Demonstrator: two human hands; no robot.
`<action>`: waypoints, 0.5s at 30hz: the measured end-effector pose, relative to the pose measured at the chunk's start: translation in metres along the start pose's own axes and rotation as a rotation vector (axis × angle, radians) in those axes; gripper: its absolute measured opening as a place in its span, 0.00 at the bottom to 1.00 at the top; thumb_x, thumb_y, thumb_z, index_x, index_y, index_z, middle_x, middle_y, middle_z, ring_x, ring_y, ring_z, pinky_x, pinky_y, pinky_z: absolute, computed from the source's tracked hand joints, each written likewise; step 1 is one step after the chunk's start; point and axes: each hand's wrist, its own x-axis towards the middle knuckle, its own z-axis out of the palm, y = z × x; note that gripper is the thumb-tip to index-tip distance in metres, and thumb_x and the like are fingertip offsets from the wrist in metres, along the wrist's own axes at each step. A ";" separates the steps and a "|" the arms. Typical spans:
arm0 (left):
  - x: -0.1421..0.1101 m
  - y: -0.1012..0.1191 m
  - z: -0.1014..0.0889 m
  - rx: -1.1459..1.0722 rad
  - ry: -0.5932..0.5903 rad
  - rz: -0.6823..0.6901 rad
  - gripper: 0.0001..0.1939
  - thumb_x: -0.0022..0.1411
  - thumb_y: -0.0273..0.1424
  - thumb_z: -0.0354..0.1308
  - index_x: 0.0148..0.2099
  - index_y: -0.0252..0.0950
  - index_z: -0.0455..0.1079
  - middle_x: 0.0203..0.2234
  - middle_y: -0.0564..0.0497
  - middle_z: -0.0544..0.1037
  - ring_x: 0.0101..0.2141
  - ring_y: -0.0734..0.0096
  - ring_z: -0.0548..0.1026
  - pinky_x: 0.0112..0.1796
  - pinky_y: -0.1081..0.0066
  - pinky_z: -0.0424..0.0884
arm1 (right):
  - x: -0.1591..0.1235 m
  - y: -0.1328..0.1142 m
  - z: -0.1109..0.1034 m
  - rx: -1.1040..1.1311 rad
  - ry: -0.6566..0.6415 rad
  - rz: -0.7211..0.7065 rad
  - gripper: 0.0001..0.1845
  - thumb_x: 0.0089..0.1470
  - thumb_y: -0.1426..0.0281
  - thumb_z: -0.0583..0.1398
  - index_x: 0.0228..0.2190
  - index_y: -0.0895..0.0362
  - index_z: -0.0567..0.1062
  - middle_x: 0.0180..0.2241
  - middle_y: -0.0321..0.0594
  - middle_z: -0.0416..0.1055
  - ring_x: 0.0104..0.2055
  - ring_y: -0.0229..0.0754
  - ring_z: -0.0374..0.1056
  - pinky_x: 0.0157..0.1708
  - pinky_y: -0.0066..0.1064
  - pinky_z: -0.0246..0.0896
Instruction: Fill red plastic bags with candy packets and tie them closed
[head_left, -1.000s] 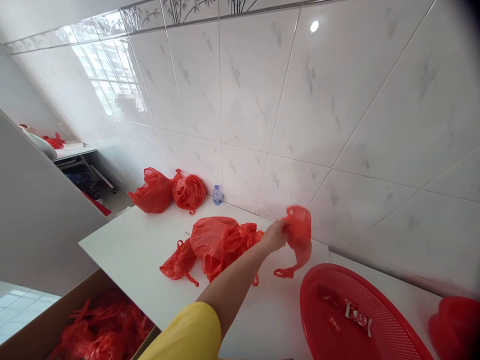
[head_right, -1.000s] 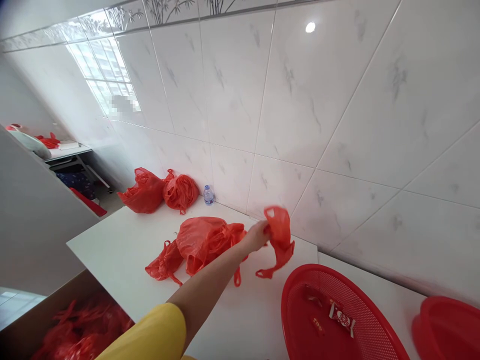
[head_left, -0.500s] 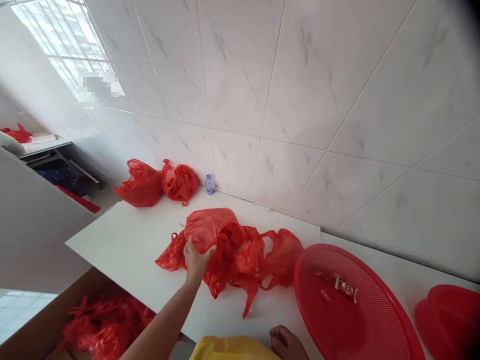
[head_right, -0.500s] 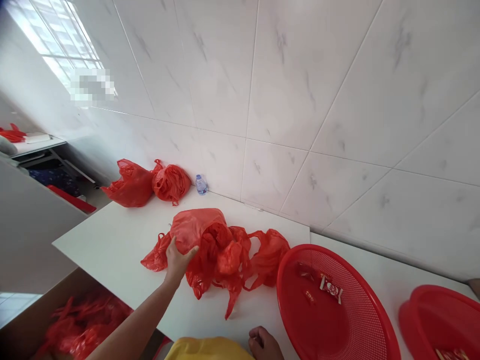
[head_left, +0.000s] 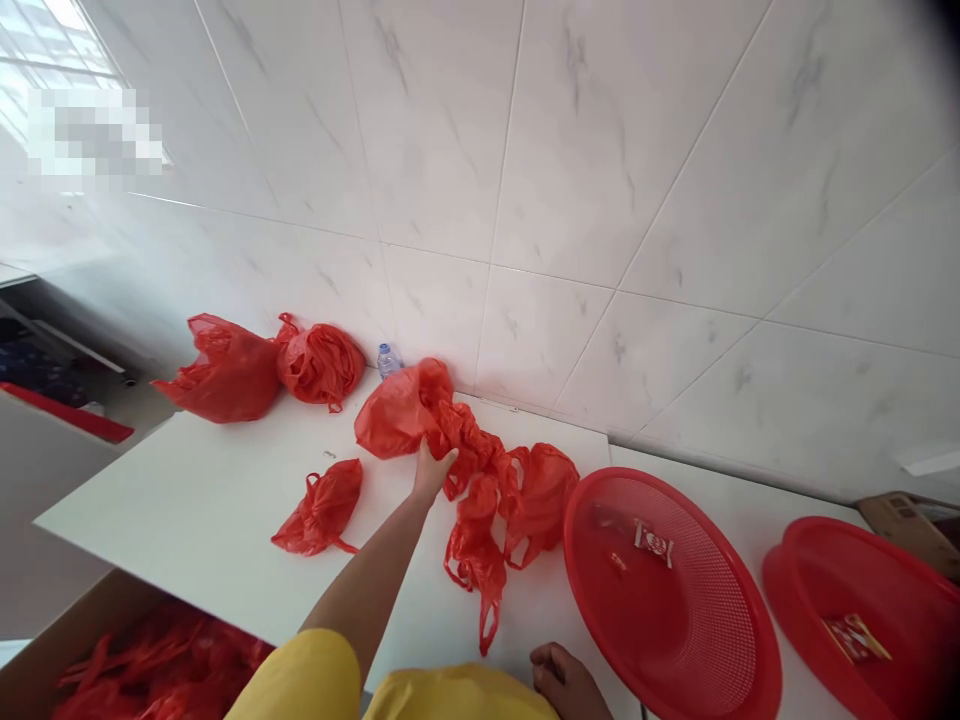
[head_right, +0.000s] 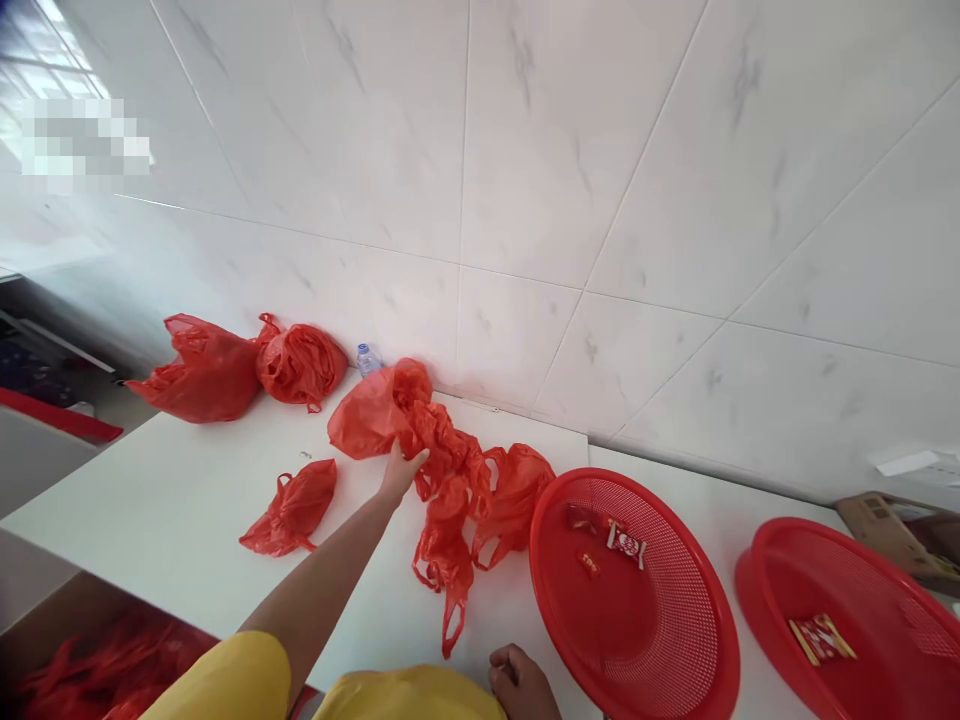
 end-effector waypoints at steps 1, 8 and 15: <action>0.004 0.005 -0.001 0.005 0.005 0.004 0.34 0.60 0.41 0.58 0.64 0.37 0.53 0.60 0.36 0.66 0.60 0.52 0.64 0.54 0.59 0.67 | -0.001 -0.001 0.000 0.007 0.005 -0.001 0.16 0.43 0.58 0.55 0.32 0.54 0.72 0.26 0.37 0.68 0.33 0.44 0.67 0.36 0.31 0.59; -0.067 -0.019 -0.006 0.351 -0.245 0.415 0.39 0.54 0.41 0.63 0.66 0.42 0.56 0.67 0.40 0.53 0.66 0.49 0.51 0.61 0.53 0.58 | 0.000 -0.010 0.002 0.005 0.006 0.020 0.16 0.42 0.59 0.54 0.32 0.55 0.71 0.27 0.37 0.67 0.34 0.45 0.66 0.37 0.32 0.58; -0.115 -0.069 -0.004 0.794 -0.684 0.346 0.38 0.39 0.30 0.70 0.56 0.47 0.68 0.68 0.44 0.51 0.63 0.41 0.56 0.55 0.49 0.62 | 0.005 -0.009 0.001 -0.037 -0.020 -0.029 0.13 0.42 0.62 0.54 0.31 0.55 0.70 0.27 0.36 0.65 0.33 0.42 0.64 0.36 0.31 0.56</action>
